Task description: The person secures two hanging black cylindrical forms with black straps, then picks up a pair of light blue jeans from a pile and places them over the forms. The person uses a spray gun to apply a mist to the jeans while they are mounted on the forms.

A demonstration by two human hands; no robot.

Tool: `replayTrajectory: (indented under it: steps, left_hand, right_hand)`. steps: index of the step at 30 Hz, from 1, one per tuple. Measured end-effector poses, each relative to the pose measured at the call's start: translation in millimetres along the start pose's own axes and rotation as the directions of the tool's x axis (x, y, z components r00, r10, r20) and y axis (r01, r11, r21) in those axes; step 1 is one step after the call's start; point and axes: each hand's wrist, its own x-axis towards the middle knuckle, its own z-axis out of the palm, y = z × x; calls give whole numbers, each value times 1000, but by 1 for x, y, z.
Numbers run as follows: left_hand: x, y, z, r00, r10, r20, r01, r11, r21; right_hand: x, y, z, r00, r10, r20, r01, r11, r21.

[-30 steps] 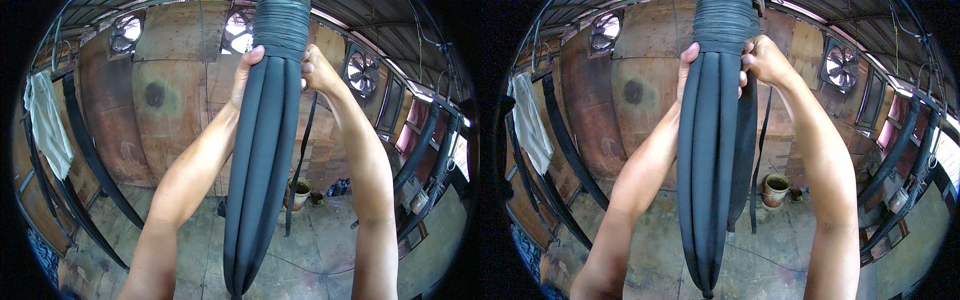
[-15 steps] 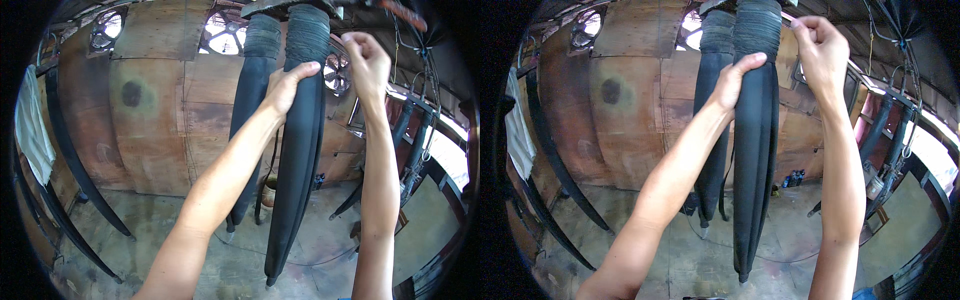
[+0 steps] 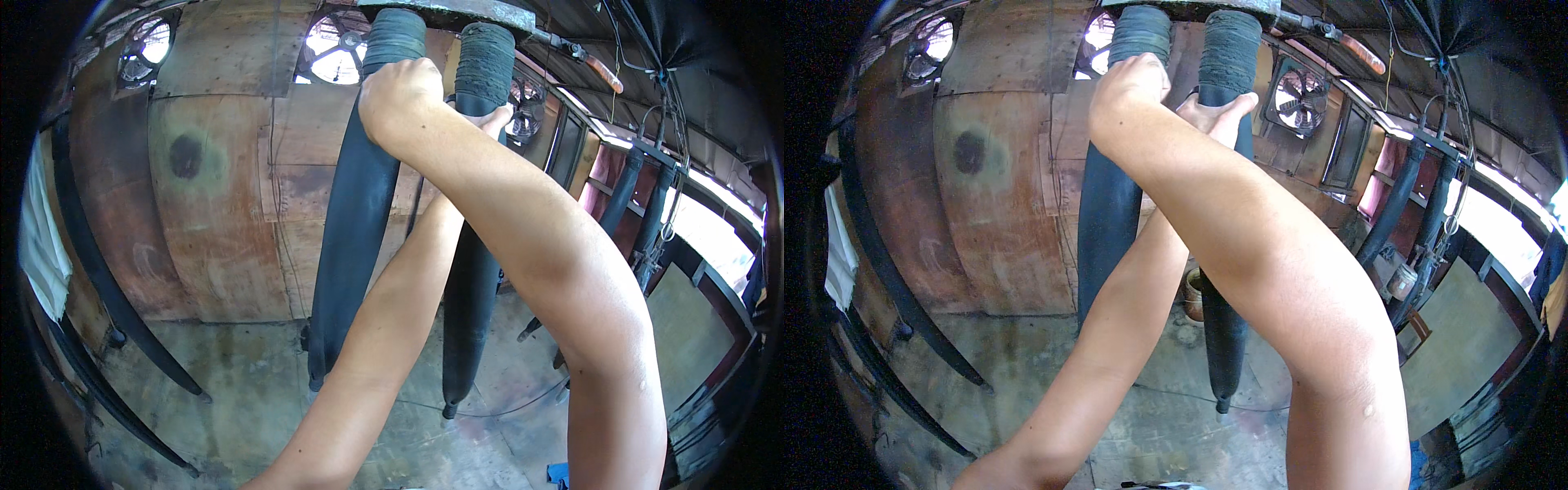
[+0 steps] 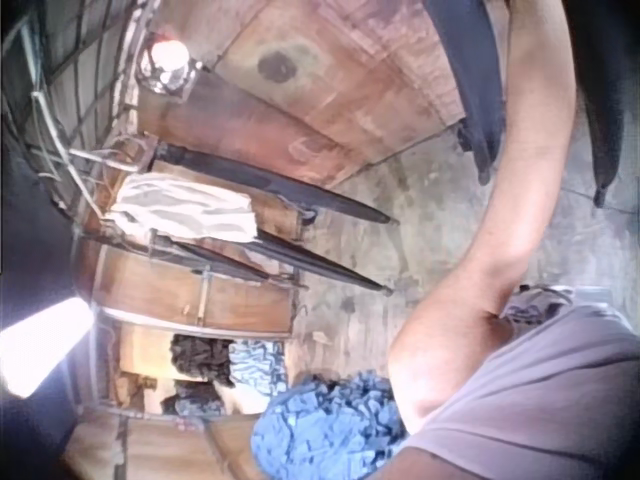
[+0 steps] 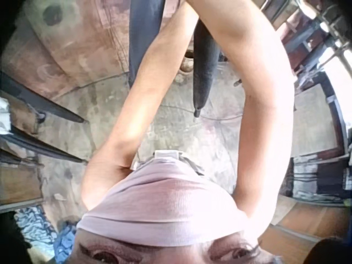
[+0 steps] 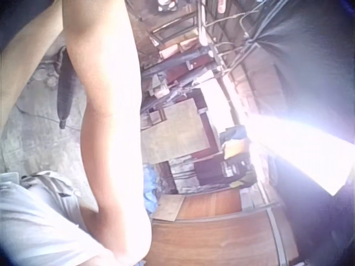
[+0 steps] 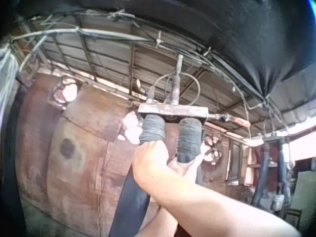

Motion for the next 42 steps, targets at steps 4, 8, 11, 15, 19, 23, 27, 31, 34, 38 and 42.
replayTrajectory:
  steps: [4, 8, 11, 15, 19, 23, 27, 31, 34, 38, 42]
  left_hand:
    - [6, -6, 3, 1000, 24, -5, -24, 1000, 17]
    - [17, -32, 14, 991, 116, -60, -113, 993, 42]
    - [24, -50, 18, 946, 239, -220, -237, 971, 36]
    - [28, -59, 21, 920, 283, -269, -278, 959, 59]
    - [29, -62, 20, 918, 296, -264, -286, 955, 78]
    - [28, -62, 19, 960, 235, -153, -221, 970, 105]
    - [26, -53, 23, 970, 235, -69, -208, 939, 273]
    - [20, -39, 24, 995, 88, -51, -83, 993, 90]
    - [19, -26, 26, 996, 45, -79, -37, 994, 101]
    - [15, -16, 27, 973, 78, -215, -51, 990, 129]
    - [14, -12, 20, 991, 62, -115, -51, 994, 96]
  right_hand:
    - [-1, 5, -7, 997, -8, 75, 7, 1000, 24]
    - [6, 19, -11, 919, 14, 394, -68, 990, 123]
    - [14, 22, -7, 896, 63, 440, -113, 990, 88]
    - [21, 26, 2, 928, 31, 371, -60, 996, 68]
    - [29, 30, -3, 917, -17, 397, -24, 995, 98]
    - [20, 39, -8, 938, 42, 344, -102, 982, 158]
    - [1, 57, 0, 1000, 5, 31, -10, 983, 183]
    - [-5, 80, -1, 999, -15, 30, 6, 958, 285]
    - [-11, 88, -13, 973, 141, 181, -229, 656, 720]
    - [-31, 99, -36, 867, 291, 406, -479, 253, 841]
    - [-61, 117, -51, 968, 70, 241, -165, 901, 402]
